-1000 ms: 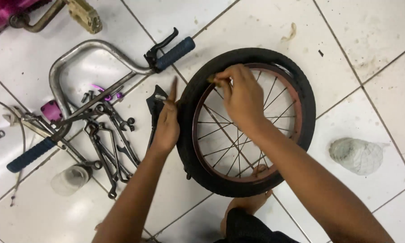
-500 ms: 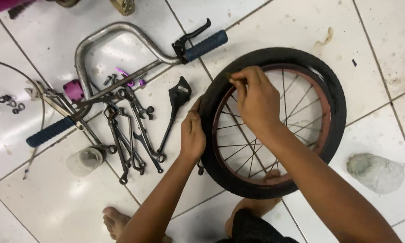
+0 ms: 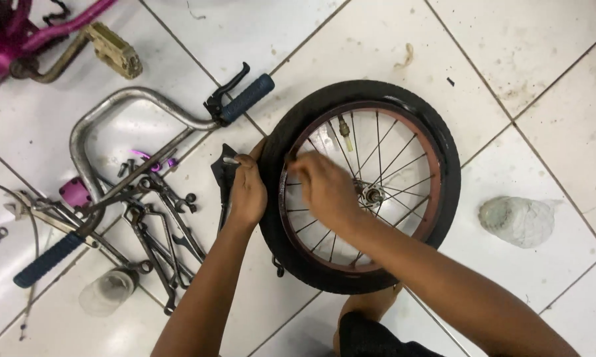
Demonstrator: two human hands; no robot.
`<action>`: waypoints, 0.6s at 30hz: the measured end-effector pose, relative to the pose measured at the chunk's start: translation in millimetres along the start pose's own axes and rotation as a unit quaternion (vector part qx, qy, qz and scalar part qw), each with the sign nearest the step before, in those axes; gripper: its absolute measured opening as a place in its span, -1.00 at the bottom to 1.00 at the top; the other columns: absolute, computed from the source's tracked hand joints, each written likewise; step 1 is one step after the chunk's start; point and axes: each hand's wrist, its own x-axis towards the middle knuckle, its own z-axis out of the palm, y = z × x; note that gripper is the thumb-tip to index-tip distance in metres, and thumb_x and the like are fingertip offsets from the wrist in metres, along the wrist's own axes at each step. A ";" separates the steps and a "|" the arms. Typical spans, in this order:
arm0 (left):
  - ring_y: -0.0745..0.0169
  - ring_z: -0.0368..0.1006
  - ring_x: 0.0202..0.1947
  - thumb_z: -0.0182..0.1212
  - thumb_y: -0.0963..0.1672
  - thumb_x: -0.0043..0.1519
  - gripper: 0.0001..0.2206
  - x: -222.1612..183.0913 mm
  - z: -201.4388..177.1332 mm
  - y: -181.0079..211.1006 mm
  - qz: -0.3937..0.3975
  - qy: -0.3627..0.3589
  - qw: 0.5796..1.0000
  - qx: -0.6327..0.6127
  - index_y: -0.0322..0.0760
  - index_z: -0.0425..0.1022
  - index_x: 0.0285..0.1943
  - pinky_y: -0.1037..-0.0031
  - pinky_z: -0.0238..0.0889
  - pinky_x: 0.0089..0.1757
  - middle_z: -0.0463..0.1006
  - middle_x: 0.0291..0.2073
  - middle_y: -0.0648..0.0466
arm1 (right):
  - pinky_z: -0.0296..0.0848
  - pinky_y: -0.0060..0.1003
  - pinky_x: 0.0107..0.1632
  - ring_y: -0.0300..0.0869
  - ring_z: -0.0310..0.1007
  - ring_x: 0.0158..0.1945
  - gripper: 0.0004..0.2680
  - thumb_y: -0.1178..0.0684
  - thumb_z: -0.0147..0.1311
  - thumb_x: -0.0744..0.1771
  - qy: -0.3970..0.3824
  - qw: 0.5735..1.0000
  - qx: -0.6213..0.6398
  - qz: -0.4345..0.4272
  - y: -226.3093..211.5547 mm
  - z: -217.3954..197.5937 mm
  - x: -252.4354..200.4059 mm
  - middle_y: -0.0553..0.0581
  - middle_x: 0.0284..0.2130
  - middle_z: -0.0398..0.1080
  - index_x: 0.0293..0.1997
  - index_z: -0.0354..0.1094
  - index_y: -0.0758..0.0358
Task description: Cleaning a bicycle wheel rim and spokes with a cloth and handling handlebar components on the floor.
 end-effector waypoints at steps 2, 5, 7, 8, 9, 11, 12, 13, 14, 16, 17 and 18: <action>-0.15 0.33 0.28 -0.63 0.04 0.38 -0.35 8.7 -2.4 -8.6 0.055 0.009 0.998 0.002 -0.45 0.23 0.42 0.29 0.03 0.27 0.40 0.28 -0.25 | 0.55 -0.10 -0.26 0.03 0.55 -0.27 -0.90 0.22 0.00 0.36 -0.046 0.999 0.000 -0.013 -14.3 4.4 -12.3 0.10 -0.37 0.44 -0.10 0.35 0.13; -0.13 0.25 0.37 -0.69 0.15 0.33 -0.22 19.7 -6.0 0.2 -0.028 -0.018 0.999 0.009 -0.44 0.24 0.42 0.32 -0.03 0.31 0.32 0.36 -0.27 | 0.57 -0.07 -0.27 0.07 0.58 -0.23 -0.96 0.23 0.06 0.34 -0.133 0.988 0.019 -0.071 -23.4 -9.7 -6.8 0.18 -0.33 0.51 -0.24 0.41 0.23; -0.09 0.21 0.41 -0.72 0.27 0.19 -0.07 19.4 -6.8 13.7 -0.045 -0.030 0.998 -0.031 -0.38 0.27 0.42 0.27 -0.06 0.33 0.31 0.39 -0.22 | 0.59 -0.12 -0.26 0.04 0.59 -0.20 -0.92 0.18 0.02 0.37 -0.056 0.997 0.031 0.036 -5.3 -15.7 8.6 0.15 -0.24 0.50 -0.08 0.38 0.15; -0.09 0.21 0.41 -0.72 0.27 0.19 -0.07 18.6 -4.7 23.2 -0.048 -0.028 0.998 -0.031 -0.38 0.27 0.42 0.27 -0.06 0.33 0.31 0.39 -0.22 | 0.59 -0.12 -0.26 0.04 0.59 -0.20 -0.92 0.18 0.02 0.37 -0.060 0.997 0.033 0.037 0.0 -17.3 15.1 0.15 -0.24 0.50 -0.08 0.38 0.15; -0.05 0.26 0.38 -0.78 0.28 0.14 -0.03 17.8 -3.3 33.2 -0.064 -0.042 0.996 -0.053 -0.37 0.28 0.42 0.31 -0.04 0.33 0.36 0.36 -0.20 | 0.56 -0.14 -0.26 0.02 0.56 -0.18 -0.93 0.19 0.03 0.38 -0.018 1.000 0.003 0.018 4.5 -18.9 22.1 0.11 -0.27 0.46 -0.10 0.37 0.15; -0.02 0.32 0.35 -0.85 0.28 0.09 0.02 22.7 -4.2 43.1 -0.068 -0.054 0.994 -0.072 -0.36 0.29 0.42 0.35 -0.02 0.33 0.42 0.33 -0.17 | 0.53 -0.17 -0.25 0.00 0.54 -0.16 -0.95 0.20 0.04 0.38 0.034 0.999 -0.027 -0.008 4.0 -13.7 21.6 0.07 -0.29 0.42 -0.12 0.36 0.15; -0.05 0.28 0.37 -0.83 0.27 0.12 -0.01 24.8 -3.5 41.1 -0.078 -0.045 0.995 -0.047 -0.35 0.31 0.41 0.31 -0.05 0.34 0.38 0.35 -0.18 | 0.54 -0.14 -0.26 0.02 0.54 -0.16 -0.94 0.16 -0.02 0.38 -0.018 1.000 -0.011 -0.007 0.0 -7.5 9.2 0.08 -0.28 0.44 -0.10 0.35 0.15; -0.08 0.24 0.40 -0.82 0.26 0.15 -0.04 27.0 -2.8 38.4 -0.088 -0.036 0.995 -0.022 -0.34 0.32 0.40 0.28 -0.07 0.35 0.35 0.37 -0.19 | 0.55 -0.10 -0.26 0.04 0.54 -0.16 -0.91 0.13 -0.07 0.39 -0.069 0.998 0.005 -0.006 -3.4 -0.4 -3.2 0.10 -0.26 0.45 -0.07 0.35 0.14; -0.08 0.24 0.40 -0.82 0.26 0.15 -0.04 33.1 -4.4 19.4 -0.091 -0.033 0.995 -0.021 -0.34 0.32 0.40 0.28 -0.07 0.35 0.35 0.37 -0.19 | 0.55 -0.10 -0.26 0.04 0.54 -0.16 -0.91 0.13 -0.07 0.39 -0.072 0.997 0.009 -0.006 -11.1 -3.9 -7.8 0.10 -0.26 0.45 -0.07 0.35 0.14; 0.23 0.08 0.48 -0.69 0.30 0.29 -0.20 51.8 -7.0 -19.9 -0.144 -0.067 0.981 -0.112 0.02 0.06 0.59 0.38 -0.03 0.38 0.12 0.52 0.07 | 0.57 -0.04 -0.27 0.13 0.55 -0.17 -0.92 0.18 -0.03 0.39 -0.182 0.980 0.082 -0.027 -22.5 -9.2 -13.0 0.22 -0.30 0.49 -0.17 0.41 0.26; 0.23 0.08 0.48 -0.69 0.30 0.29 -0.20 52.8 -9.4 -19.0 -0.142 -0.067 0.981 -0.112 0.02 0.06 0.59 0.38 -0.03 0.38 0.12 0.52 0.07 | 0.57 -0.04 -0.27 0.13 0.55 -0.17 -0.92 0.18 -0.03 0.39 -0.180 0.980 0.082 -0.027 -21.0 -13.9 -5.1 0.22 -0.30 0.49 -0.17 0.41 0.26; 0.22 0.10 0.47 -0.65 0.31 0.29 -0.20 50.8 -9.4 -18.7 -0.164 -0.054 0.978 -0.116 0.04 0.07 0.59 0.37 -0.05 0.38 0.13 0.52 0.08 | 0.56 -0.04 -0.26 0.13 0.55 -0.17 -0.92 0.15 -0.02 0.39 -0.167 0.983 0.079 -0.016 -19.2 -20.1 -0.5 0.22 -0.29 0.50 -0.15 0.42 0.24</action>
